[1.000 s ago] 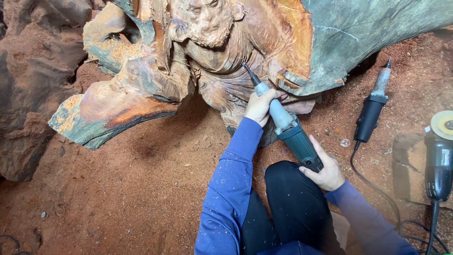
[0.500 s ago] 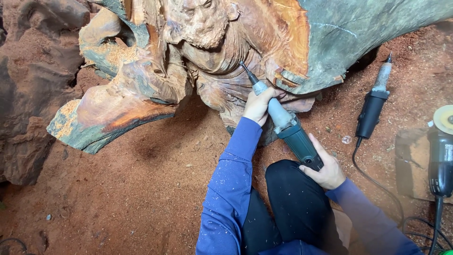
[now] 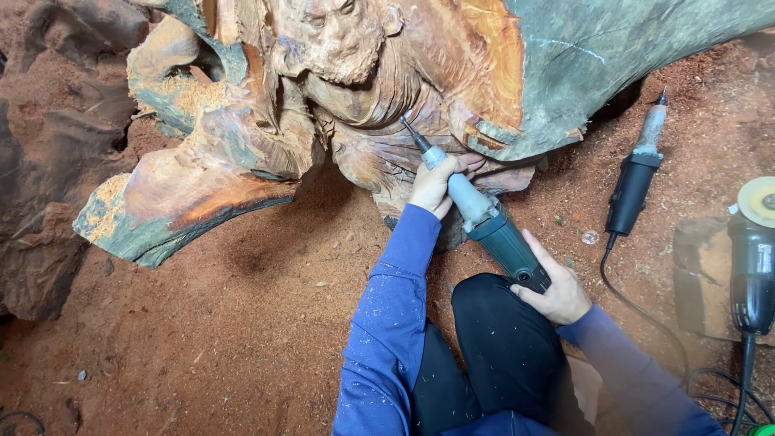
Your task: Carving intricate details into a large wooden sculpture using a power rotary tool
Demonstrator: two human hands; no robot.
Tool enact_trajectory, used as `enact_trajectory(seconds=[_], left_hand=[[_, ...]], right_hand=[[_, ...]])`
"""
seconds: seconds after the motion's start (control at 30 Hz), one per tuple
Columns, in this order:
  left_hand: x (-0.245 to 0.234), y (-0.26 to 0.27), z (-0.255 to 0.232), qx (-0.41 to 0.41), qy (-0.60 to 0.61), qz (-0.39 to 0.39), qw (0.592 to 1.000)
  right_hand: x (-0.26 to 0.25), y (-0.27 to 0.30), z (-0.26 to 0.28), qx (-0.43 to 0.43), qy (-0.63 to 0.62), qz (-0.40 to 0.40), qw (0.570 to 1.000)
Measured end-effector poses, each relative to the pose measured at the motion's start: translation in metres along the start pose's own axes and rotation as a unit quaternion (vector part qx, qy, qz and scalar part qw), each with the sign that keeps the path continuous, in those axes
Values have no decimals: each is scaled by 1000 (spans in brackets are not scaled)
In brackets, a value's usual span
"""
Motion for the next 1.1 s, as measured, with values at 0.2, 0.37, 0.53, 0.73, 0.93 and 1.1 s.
enact_trajectory(seconds=[0.2, 0.37, 0.53, 0.73, 0.93, 1.1], left_hand=[[-9, -12, 6, -2, -4, -10, 1000], [-1, -1, -1, -4, 16, 24, 1000], [-1, 4, -3, -5, 44, 29, 999], [-8, -11, 6, -4, 22, 29, 999], [-7, -10, 5, -1, 22, 29, 999], [-2, 0, -1, -12, 37, 26, 999]], right_hand=[[1, 0, -3, 1, 3, -7, 1000], [-1, -2, -3, -7, 13, -3, 1000], [-1, -2, -2, -16, 28, 1, 999], [-1, -1, -2, -6, 40, -3, 999], [-1, -2, -3, 7, 38, -5, 999], [-1, -4, -13, 0, 55, -2, 998]])
Point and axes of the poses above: each hand's wrist, its own y-axis away from the middle knuckle, its own x-axis out of the palm, z = x × y, the point moved 6 cm from there along -y, towards the middle knuckle, and after that the axes turned 2 degrees about -z, right-handed, at the moved point
